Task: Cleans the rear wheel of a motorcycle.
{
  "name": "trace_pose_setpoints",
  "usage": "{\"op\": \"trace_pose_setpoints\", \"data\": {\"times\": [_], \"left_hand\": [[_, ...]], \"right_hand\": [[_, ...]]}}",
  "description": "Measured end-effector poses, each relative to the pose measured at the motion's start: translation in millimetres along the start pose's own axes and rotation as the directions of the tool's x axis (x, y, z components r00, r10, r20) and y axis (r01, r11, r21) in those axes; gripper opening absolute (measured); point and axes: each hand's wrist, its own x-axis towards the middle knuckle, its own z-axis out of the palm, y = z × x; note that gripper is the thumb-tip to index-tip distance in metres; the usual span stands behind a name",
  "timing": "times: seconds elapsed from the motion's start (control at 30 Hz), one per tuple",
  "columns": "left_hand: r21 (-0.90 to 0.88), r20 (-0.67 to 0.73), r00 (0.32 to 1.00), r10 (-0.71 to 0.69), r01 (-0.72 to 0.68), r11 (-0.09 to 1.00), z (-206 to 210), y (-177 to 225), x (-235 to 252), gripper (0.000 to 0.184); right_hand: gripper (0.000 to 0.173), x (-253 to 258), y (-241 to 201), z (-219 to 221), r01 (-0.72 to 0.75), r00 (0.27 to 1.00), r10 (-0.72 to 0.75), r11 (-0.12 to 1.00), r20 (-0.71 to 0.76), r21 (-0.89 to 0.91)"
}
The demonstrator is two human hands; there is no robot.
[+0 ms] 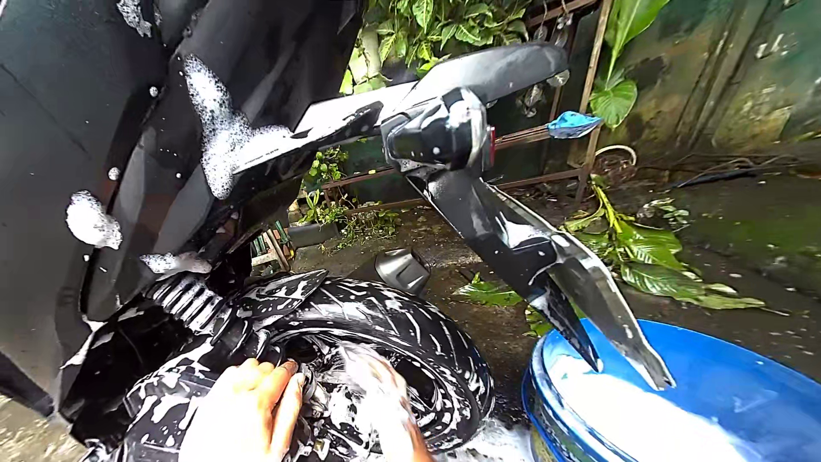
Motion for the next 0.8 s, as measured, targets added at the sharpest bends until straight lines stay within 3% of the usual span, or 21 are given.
{"op": "trace_pose_setpoints", "data": {"times": [0.03, 0.1, 0.17, 0.2, 0.27, 0.3, 0.4, 0.43, 0.5, 0.53, 0.6, 0.63, 0.7, 0.8], "left_hand": [[-0.001, -0.006, 1.0, -0.003, 0.003, 1.0, 1, 0, 0, 0.047], [-0.006, -0.006, 1.0, -0.016, 0.016, 1.0, 3, 2, 0, 0.047], [-0.018, -0.009, 1.0, -0.029, 0.028, 0.999, 2, 1, 2, 0.046], [-0.021, -0.012, 0.999, -0.032, 0.031, 0.999, 1, -1, 3, 0.045], [-0.029, -0.014, 0.999, -0.034, 0.033, 0.999, 0, -1, 1, 0.045], [-0.03, -0.009, 0.999, -0.034, 0.034, 0.999, -1, 0, -1, 0.045], [-0.033, -0.015, 0.999, -0.028, 0.028, 0.999, -1, 0, 2, 0.045], [-0.028, -0.015, 0.999, -0.028, 0.028, 0.999, -1, 1, 3, 0.045], [-0.013, -0.007, 1.0, -0.027, 0.027, 1.0, 0, 2, 0, 0.045], [-0.009, 0.005, 1.0, -0.028, 0.028, 1.0, -1, 2, 0, 0.045], [-0.008, 0.018, 1.0, -0.021, 0.021, 1.0, -2, 2, 3, 0.045], [-0.013, 0.022, 0.999, -0.025, 0.025, 1.0, -3, 2, 2, 0.045], [-0.04, 0.037, 0.998, -0.048, 0.049, 0.998, -5, 1, 0, 0.045], [-0.148, 0.126, 0.961, -0.245, 0.262, 0.954, -19, 14, 10, 0.041]], "right_hand": [[0.054, -24, 12, 3, -0.115, 0.993, 0.115, 0.993, -0.026, 0.01], [0.045, -64, 25, 12, -0.356, 0.93, 0.356, 0.934, -0.089, 0.021], [0.042, -76, 19, 15, -0.483, 0.863, 0.489, 0.872, -0.126, 0.078], [0.04, -71, 10, 14, -0.478, 0.853, 0.486, 0.874, -0.19, 0.092], [0.039, -50, -17, 2, -0.315, 0.906, 0.279, 0.947, -0.318, -0.068], [0.038, -36, -33, -6, -0.234, 0.934, 0.192, 0.966, -0.302, -0.109], [0.037, 24, -74, -18, -0.009, 0.998, 0.022, 0.97, 0.053, -0.242], [0.039, 45, -85, -16, 0.024, 0.975, 0.032, 0.968, 0.22, -0.248], [0.043, 78, -100, -9, 0.025, 0.841, 0.11, 0.97, 0.53, -0.241], [0.044, 91, -102, -6, 0.041, 0.781, 0.123, 0.968, 0.612, -0.246], [0.049, 104, -91, -5, 0.094, 0.744, 0.075, 0.972, 0.664, -0.215], [0.051, 98, -79, -6, 0.116, 0.769, 0.03, 0.976, 0.638, -0.186], [0.045, 69, -53, -6, 0.126, 0.896, -0.067, 0.986, 0.438, -0.107], [0.04, 22, -13, -5, 0.079, 0.993, -0.084, 0.995, 0.083, 0.055]]}}
